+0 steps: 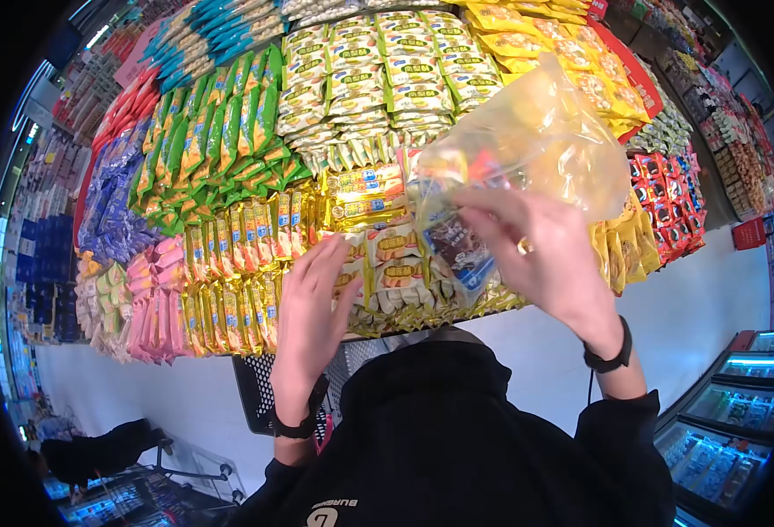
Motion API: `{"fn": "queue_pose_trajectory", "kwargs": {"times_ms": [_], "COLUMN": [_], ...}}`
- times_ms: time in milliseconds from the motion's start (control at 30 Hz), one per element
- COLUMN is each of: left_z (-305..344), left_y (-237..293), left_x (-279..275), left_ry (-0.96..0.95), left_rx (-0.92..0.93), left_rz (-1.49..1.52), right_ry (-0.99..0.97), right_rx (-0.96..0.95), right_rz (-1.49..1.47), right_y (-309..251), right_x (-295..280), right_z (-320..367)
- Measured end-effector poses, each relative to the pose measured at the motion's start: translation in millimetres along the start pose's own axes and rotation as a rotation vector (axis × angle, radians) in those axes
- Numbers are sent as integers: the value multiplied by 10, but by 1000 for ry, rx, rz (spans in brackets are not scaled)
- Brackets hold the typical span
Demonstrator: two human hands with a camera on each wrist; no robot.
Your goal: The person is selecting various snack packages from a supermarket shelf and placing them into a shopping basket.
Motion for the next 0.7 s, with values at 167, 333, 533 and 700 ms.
{"fn": "queue_pose_trajectory", "kwargs": {"times_ms": [167, 333, 533, 700], "left_z": [-229, -366, -324, -206], "left_y": [473, 756, 856, 880], "left_x": [176, 293, 447, 556], "left_ry": [41, 115, 100, 122], "left_rx": [57, 13, -35, -57], "left_rz": [78, 106, 83, 71], "right_ry": [452, 534, 1, -495], "right_rx": [80, 99, 321, -42], "right_rz": [-151, -293, -371, -119], "right_y": [235, 663, 991, 1092], "right_x": [-946, -1276, -978, -608], "right_z": [90, 77, -76, -178]}}
Point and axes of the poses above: each hand's wrist, its own z-axis away from the middle knuckle, its own x-axis out of the palm, y = z × x, the point moved 4 cm from there along -z, towards the middle knuckle, and after that the axes turned 15 degrees about -z, right-handed, at the moved point
